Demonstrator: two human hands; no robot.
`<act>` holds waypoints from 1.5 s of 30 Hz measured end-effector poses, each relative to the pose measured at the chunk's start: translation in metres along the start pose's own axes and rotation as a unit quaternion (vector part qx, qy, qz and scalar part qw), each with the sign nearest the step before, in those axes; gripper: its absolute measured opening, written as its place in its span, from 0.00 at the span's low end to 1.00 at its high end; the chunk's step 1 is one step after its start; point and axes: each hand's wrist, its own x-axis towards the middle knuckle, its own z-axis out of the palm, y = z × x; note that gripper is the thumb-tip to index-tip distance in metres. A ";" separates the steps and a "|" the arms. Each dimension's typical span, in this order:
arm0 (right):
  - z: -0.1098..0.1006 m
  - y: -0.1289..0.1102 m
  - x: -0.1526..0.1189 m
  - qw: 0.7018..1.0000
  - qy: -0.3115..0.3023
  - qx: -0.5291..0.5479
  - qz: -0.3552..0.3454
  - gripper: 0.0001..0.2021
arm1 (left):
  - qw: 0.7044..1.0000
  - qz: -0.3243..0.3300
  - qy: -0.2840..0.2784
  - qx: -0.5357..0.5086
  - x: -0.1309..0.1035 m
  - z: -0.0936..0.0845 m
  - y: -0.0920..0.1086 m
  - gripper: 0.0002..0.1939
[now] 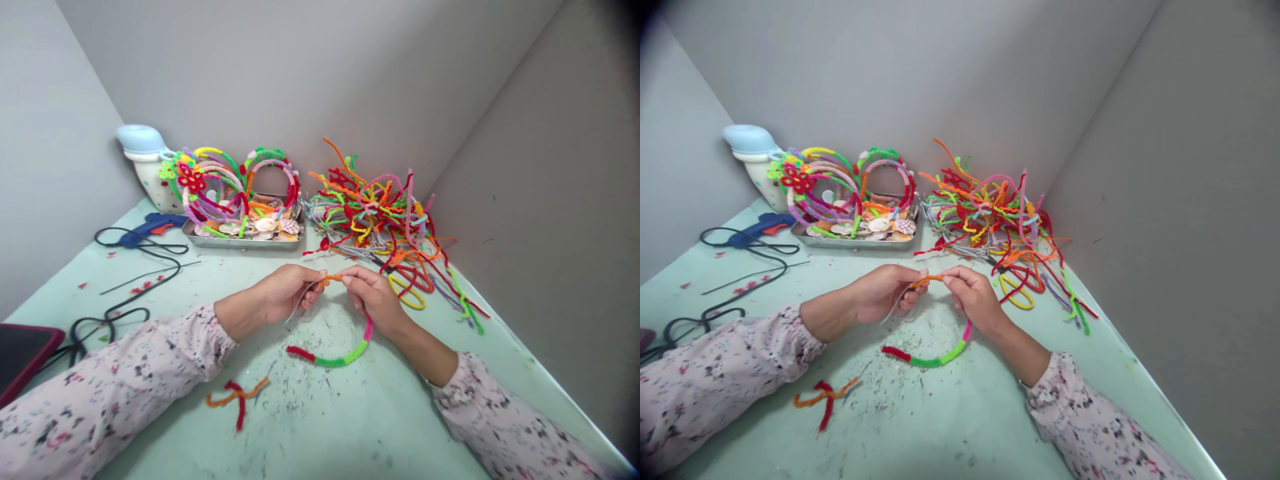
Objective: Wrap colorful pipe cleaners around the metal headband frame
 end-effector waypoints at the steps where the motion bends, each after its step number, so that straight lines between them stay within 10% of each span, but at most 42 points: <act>1: 0.000 0.000 0.000 1.000 0.003 0.002 0.004 0.10 | 1.000 0.019 0.014 0.008 0.001 0.000 -0.001 0.11; 13: 0.000 0.005 0.004 0.998 0.019 0.043 0.033 0.11 | 0.942 0.212 0.161 0.203 0.009 -0.001 -0.008 0.09; 22: 0.000 0.003 0.004 0.998 0.009 0.048 0.035 0.10 | 0.810 0.357 0.228 0.405 0.009 -0.002 -0.019 0.10; 28: 0.000 0.003 0.003 0.999 0.001 0.041 0.033 0.11 | 0.778 0.369 0.250 0.443 0.006 0.001 -0.019 0.08; 37: -0.001 0.001 0.002 0.999 0.002 0.021 0.023 0.10 | 0.775 0.368 0.265 0.441 0.008 0.001 -0.020 0.08; 45: -0.002 0.004 0.002 1.000 -0.005 0.024 0.009 0.10 | 0.906 0.274 0.195 0.255 0.007 0.002 -0.015 0.11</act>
